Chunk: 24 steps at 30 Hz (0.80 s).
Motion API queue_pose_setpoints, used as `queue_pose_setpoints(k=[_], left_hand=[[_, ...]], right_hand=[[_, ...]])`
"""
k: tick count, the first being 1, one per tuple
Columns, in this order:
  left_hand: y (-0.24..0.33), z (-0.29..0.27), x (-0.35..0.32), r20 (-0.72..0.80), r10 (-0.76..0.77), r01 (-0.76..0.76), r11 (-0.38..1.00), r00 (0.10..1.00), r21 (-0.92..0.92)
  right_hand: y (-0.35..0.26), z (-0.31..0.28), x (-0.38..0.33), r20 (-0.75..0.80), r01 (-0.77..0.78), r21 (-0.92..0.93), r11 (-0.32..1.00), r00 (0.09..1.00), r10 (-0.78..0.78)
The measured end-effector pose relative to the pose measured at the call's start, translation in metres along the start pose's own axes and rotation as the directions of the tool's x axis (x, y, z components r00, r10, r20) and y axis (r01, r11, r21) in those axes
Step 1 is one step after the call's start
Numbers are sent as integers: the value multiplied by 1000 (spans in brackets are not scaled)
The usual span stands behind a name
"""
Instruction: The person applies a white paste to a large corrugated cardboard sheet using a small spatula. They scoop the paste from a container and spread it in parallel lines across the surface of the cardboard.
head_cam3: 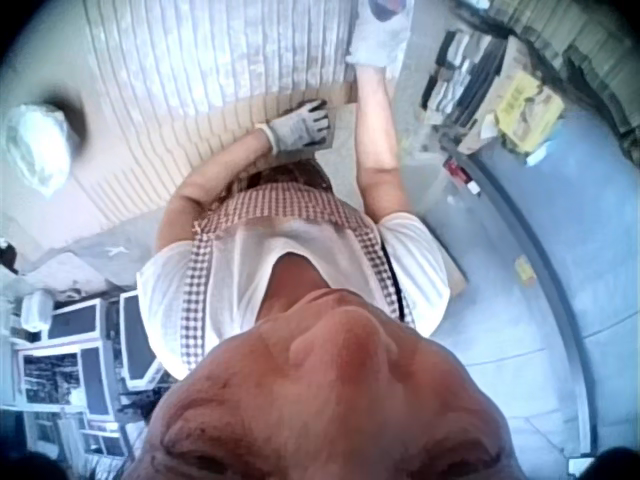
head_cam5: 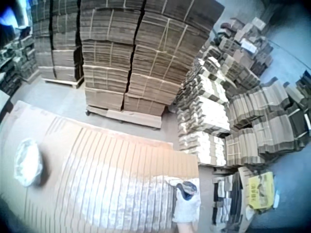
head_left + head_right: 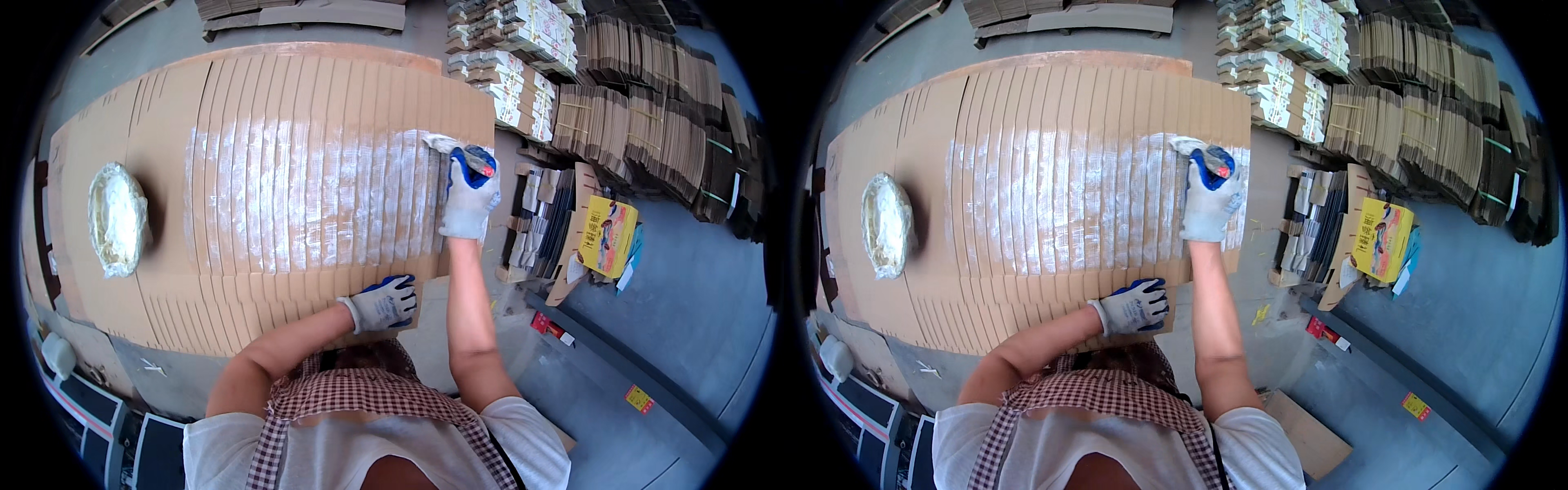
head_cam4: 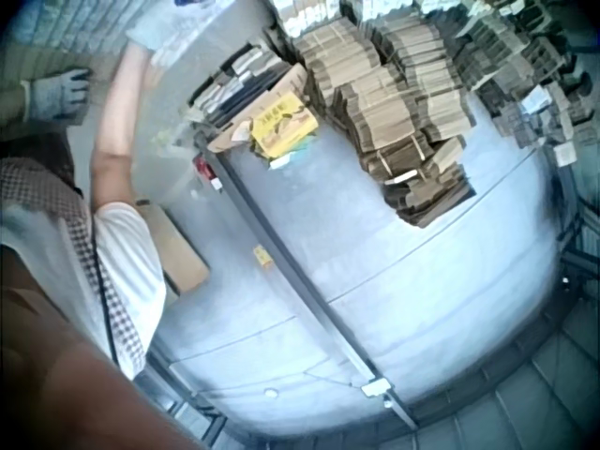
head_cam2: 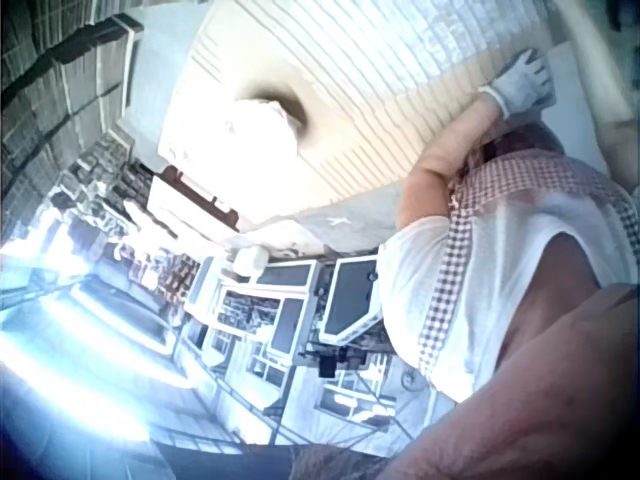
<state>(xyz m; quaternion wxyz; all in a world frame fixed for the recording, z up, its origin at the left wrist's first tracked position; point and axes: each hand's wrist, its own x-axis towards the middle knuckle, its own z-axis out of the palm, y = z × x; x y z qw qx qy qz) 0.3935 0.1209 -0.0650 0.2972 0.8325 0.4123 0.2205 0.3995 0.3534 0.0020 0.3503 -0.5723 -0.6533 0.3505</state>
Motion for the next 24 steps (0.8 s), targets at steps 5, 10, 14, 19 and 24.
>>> queue_pose_setpoints(k=[5, 10, 14, 19, 24], left_hand=[[-1, -3, -1, 36, 18, -17, 999, 999, -31], [-2, -1, -3, 0, 23, -23, 999, 1000, -28], [-3, 3, -3, 3, 42, -42, 999, 999, -11], [-2, -9, -4, -16, 82, -81, 994, 996, 78], [-3, 6, -2, -87, 85, -77, 993, 993, 90]], right_hand=[[-11, 19, -9, -10, 100, -145, 984, 995, -102], [1, -1, 17, -80, 130, -359, 924, 982, -169], [-7, 10, 8, -28, 150, -206, 967, 987, -159], [-47, 23, -10, 52, 47, -243, 969, 998, -36], [-39, 58, -28, 124, 283, -282, 917, 958, -258]])
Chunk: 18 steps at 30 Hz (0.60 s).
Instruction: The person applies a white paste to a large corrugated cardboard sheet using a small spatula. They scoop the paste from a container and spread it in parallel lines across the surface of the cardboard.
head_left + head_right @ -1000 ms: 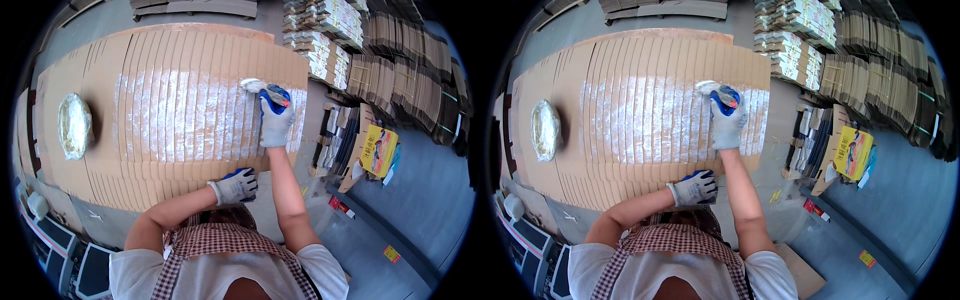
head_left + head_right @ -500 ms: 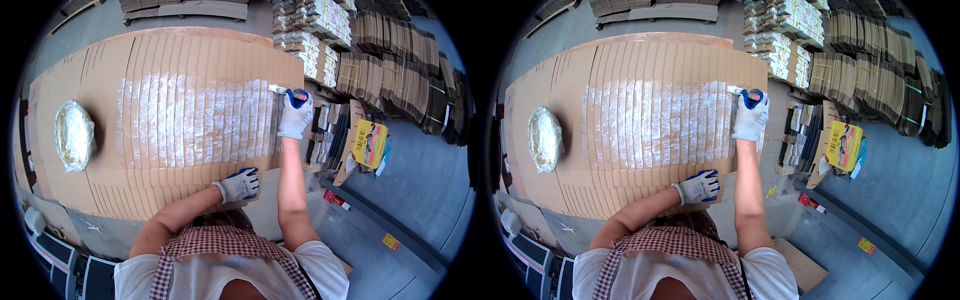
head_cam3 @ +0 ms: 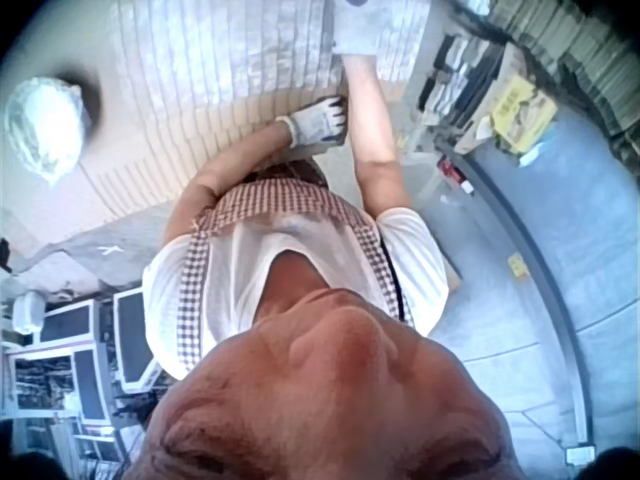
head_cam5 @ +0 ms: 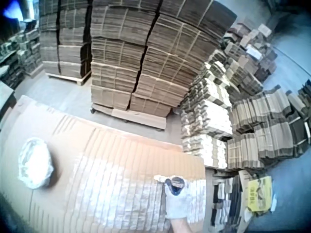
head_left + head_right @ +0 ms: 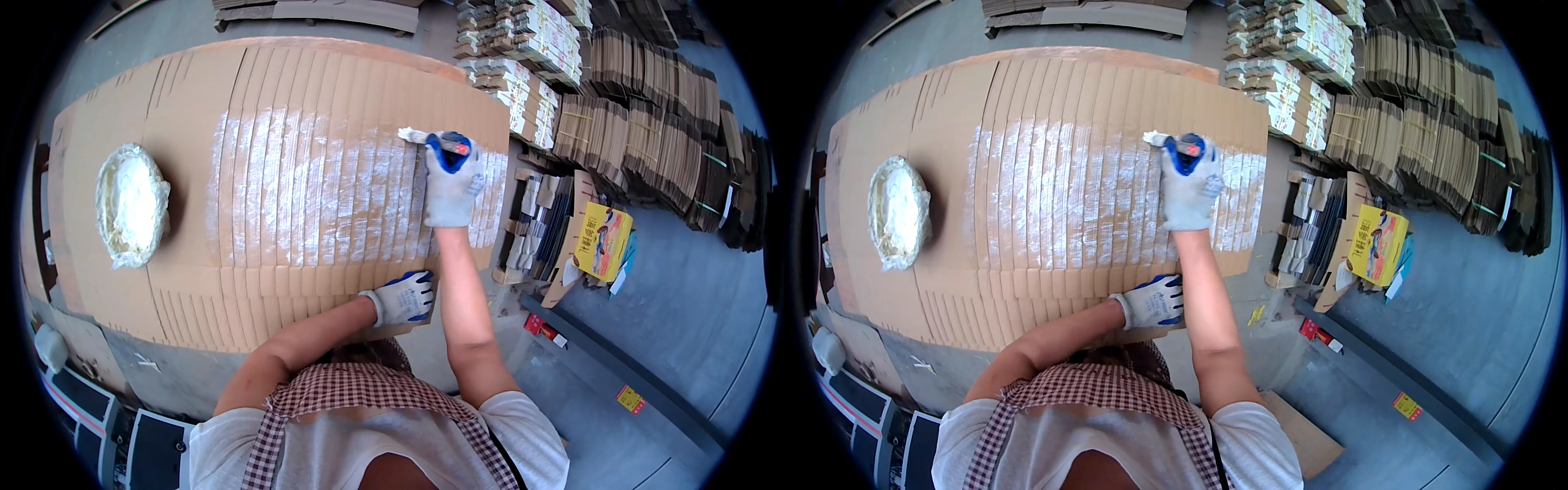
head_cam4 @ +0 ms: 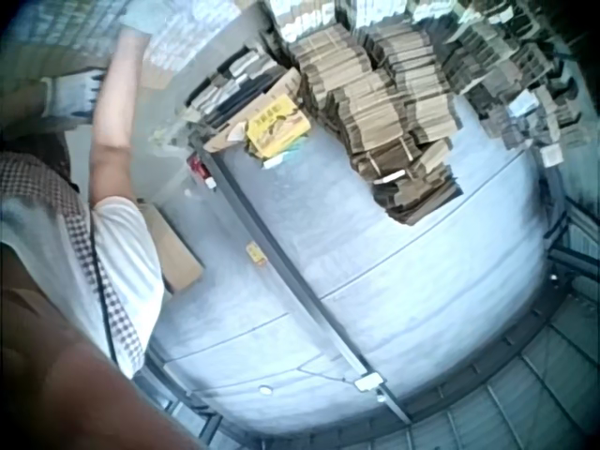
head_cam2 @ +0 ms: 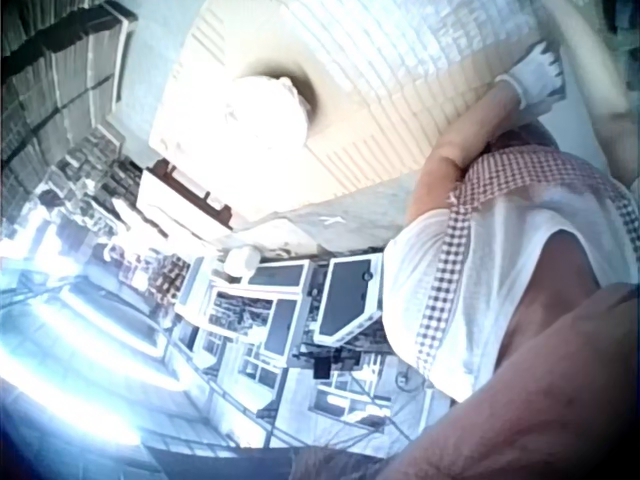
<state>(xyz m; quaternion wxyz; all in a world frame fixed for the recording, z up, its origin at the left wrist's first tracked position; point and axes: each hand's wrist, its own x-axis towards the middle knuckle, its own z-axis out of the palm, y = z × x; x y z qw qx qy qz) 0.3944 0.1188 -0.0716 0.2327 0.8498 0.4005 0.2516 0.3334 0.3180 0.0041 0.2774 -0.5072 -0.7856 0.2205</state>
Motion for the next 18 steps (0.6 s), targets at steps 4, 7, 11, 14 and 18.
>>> queue_pose_setpoints(k=[4, 7, 11, 14, 18], left_hand=[[0, -16, 1, 128, 32, -37, 999, 991, 33], [-1, -19, -2, 94, 57, -61, 997, 994, 36], [-2, -3, -4, 34, 48, -48, 999, 998, -14], [-1, 3, -9, -38, -71, 60, 968, 997, -244], [-1, 9, -9, 83, -203, 214, 796, 976, -567]], right_hand=[[9, -9, 8, -45, -126, 79, 989, 990, 130], [-18, -1, -2, -84, -14, 118, 993, 996, 24], [-35, 8, -3, 9, 2, 31, 1000, 1000, -2], [-50, 7, -7, 4, 37, 28, 999, 999, -37], [-60, 23, -11, 28, 40, 26, 999, 999, -41]])
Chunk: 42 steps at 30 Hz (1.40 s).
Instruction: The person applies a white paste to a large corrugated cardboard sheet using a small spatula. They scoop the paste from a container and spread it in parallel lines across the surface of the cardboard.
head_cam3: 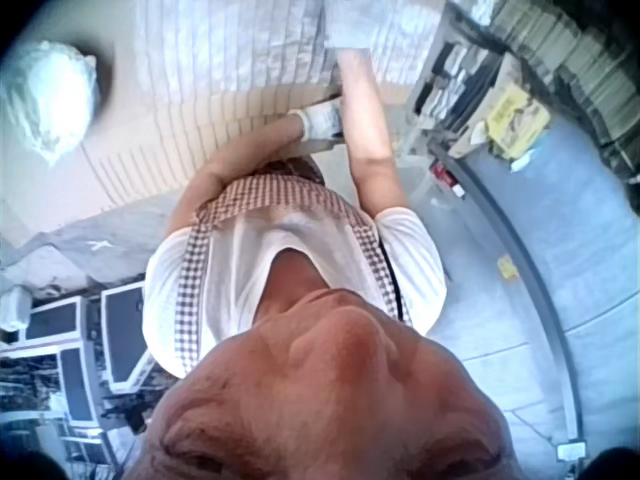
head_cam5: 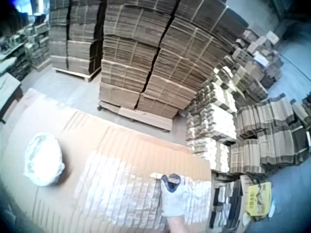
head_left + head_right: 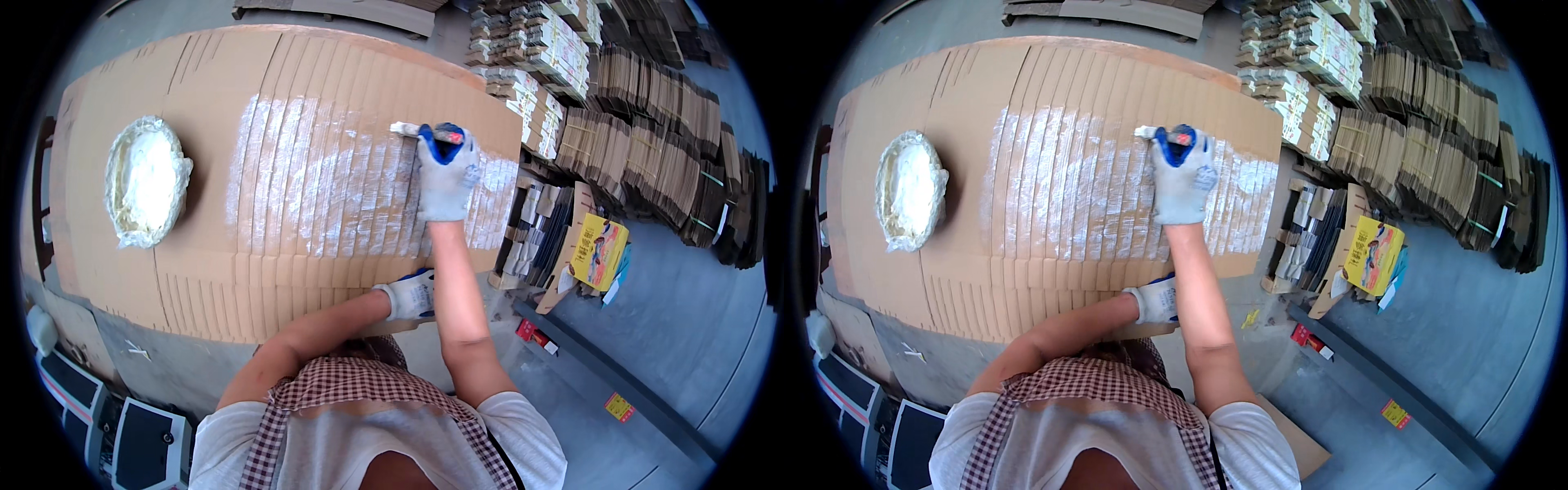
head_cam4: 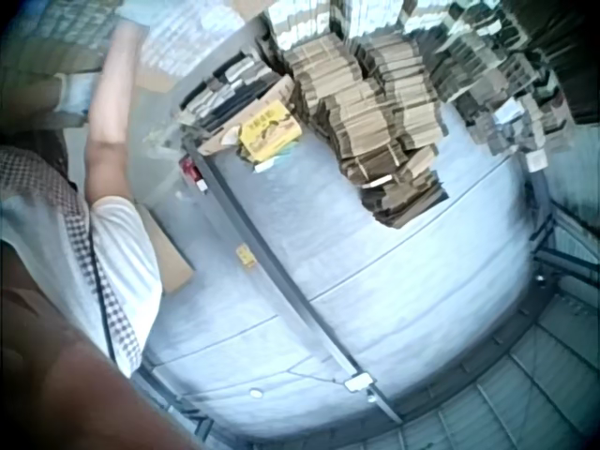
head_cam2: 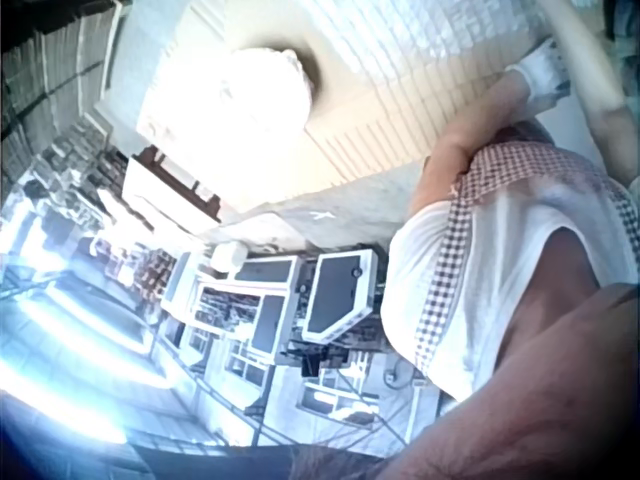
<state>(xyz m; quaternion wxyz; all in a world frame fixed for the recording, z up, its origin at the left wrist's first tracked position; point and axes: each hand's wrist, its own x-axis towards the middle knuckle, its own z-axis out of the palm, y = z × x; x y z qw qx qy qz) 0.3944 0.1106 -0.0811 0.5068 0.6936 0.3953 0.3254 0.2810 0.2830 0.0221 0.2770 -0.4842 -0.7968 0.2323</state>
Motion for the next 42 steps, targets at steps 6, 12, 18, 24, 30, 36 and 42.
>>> queue_pose_setpoints(k=[6, 12, 18, 24, 30, 36, 42], left_hand=[[-3, 13, 4, -312, 244, -157, 947, 918, 279], [12, -13, 2, -1, 250, -206, 798, 968, 567], [34, -44, -1, 370, 2, -197, 849, 929, 490], [50, -22, -39, -4, 280, -251, 867, 960, 430], [87, -122, -183, -455, 199, 81, 847, 868, 525], [71, -178, -295, -878, 43, 552, 763, 476, 337], [46, -187, -316, -963, -88, 606, 790, 256, 89]], right_hand=[[-8, -2, -2, -45, 12, 60, 998, 999, -9], [-13, -10, -5, 77, -54, -28, 998, 995, 56], [-33, -21, -22, 218, 43, -127, 991, 976, -14], [-59, -2, -26, 278, -42, 213, 976, 960, -20], [-61, 7, -20, 278, 128, 47, 991, 951, -135], [-71, 19, -28, 253, 77, 236, 969, 958, -138], [-68, 22, -35, 193, 9, 181, 983, 980, -45]])
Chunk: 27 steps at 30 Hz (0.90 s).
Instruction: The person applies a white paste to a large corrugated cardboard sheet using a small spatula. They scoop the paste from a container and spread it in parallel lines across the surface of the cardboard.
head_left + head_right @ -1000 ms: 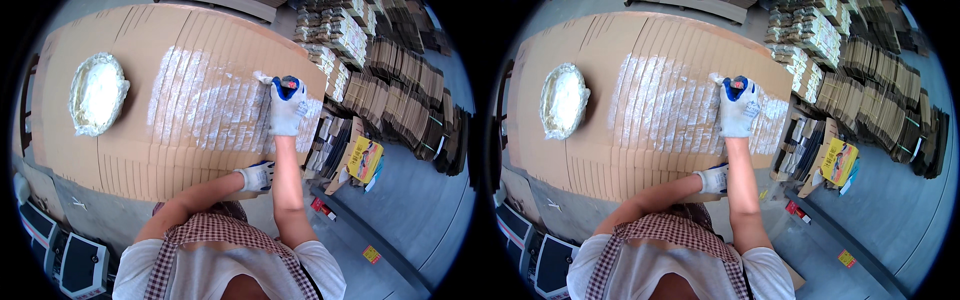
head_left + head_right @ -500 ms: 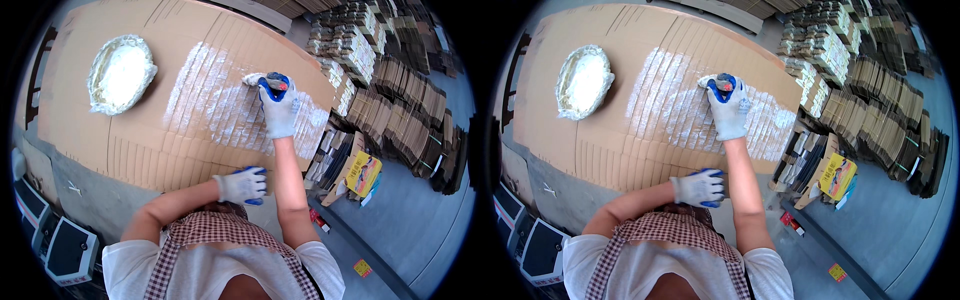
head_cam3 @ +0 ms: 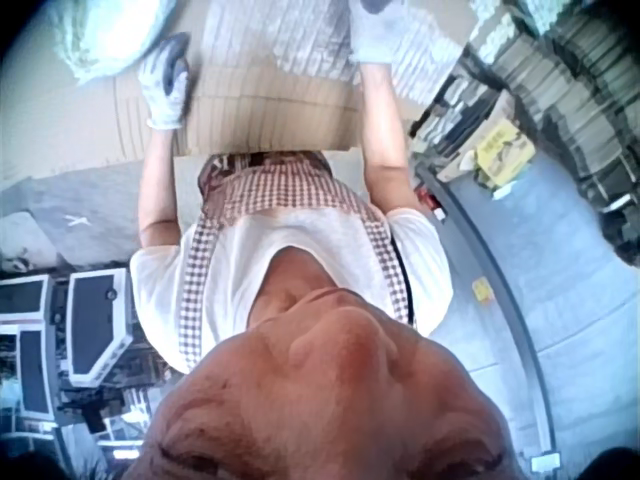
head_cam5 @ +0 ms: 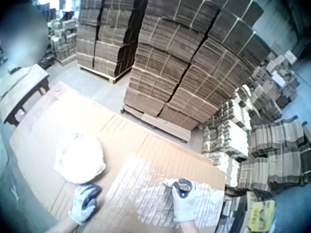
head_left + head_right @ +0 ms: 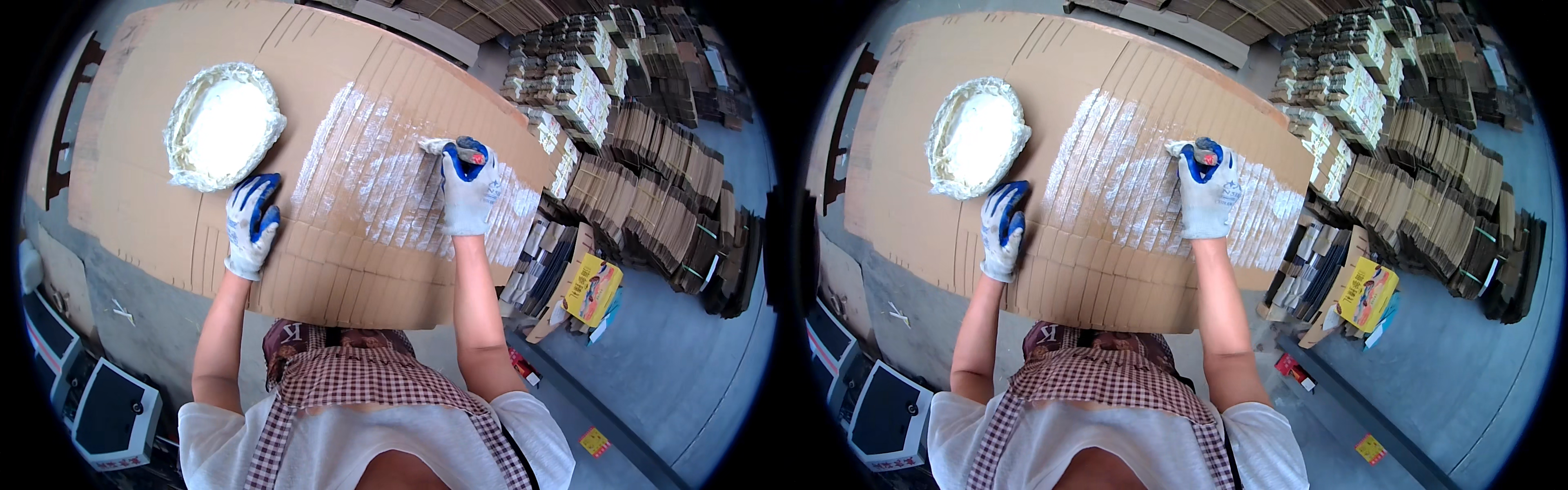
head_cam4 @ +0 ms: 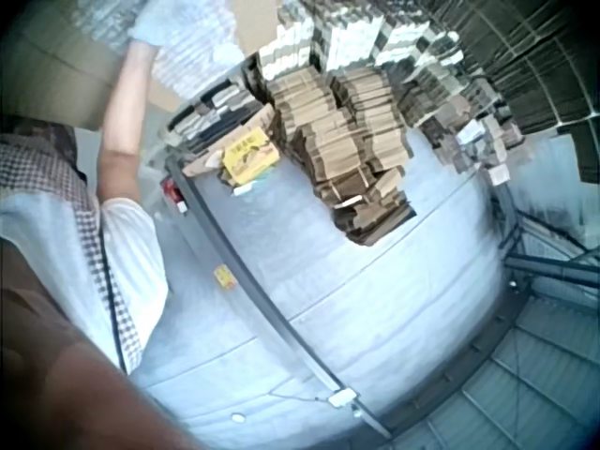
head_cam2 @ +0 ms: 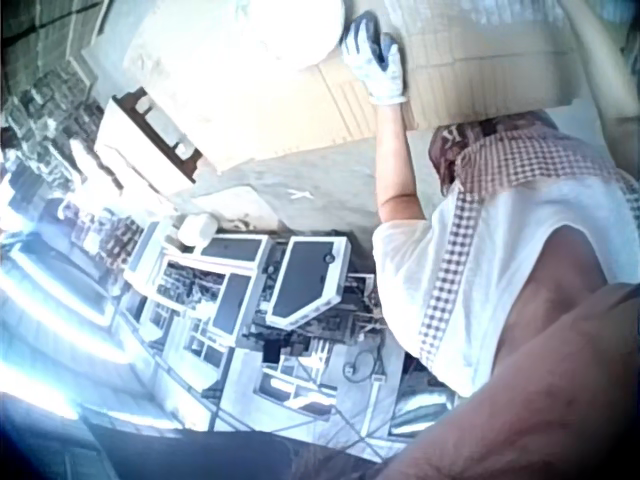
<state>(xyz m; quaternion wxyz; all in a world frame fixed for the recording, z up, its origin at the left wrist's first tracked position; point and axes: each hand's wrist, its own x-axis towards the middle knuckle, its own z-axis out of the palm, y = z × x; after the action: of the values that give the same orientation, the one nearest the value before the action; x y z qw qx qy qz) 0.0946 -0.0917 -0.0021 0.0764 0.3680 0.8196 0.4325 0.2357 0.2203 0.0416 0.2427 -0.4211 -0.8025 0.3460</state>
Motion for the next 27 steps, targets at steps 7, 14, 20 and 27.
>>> queue_pose_setpoints(k=[7, 14, 20, 27], left_hand=[[-13, 7, -2, -13, -13, 14, 999, 1000, 33], [-19, 8, -4, -17, -17, 18, 999, 1000, 36], [-17, 7, -3, -29, -16, 17, 999, 999, 31], [-18, 8, -2, -60, -10, 12, 999, 998, 36]], right_hand=[[-50, 53, -7, 93, 174, 132, 976, 978, -186], [-64, 65, 32, 261, 116, 85, 990, 956, -135], [-77, 67, 36, 271, 245, 89, 965, 927, -260], [-83, 42, 15, 377, 192, -40, 980, 912, -163]])
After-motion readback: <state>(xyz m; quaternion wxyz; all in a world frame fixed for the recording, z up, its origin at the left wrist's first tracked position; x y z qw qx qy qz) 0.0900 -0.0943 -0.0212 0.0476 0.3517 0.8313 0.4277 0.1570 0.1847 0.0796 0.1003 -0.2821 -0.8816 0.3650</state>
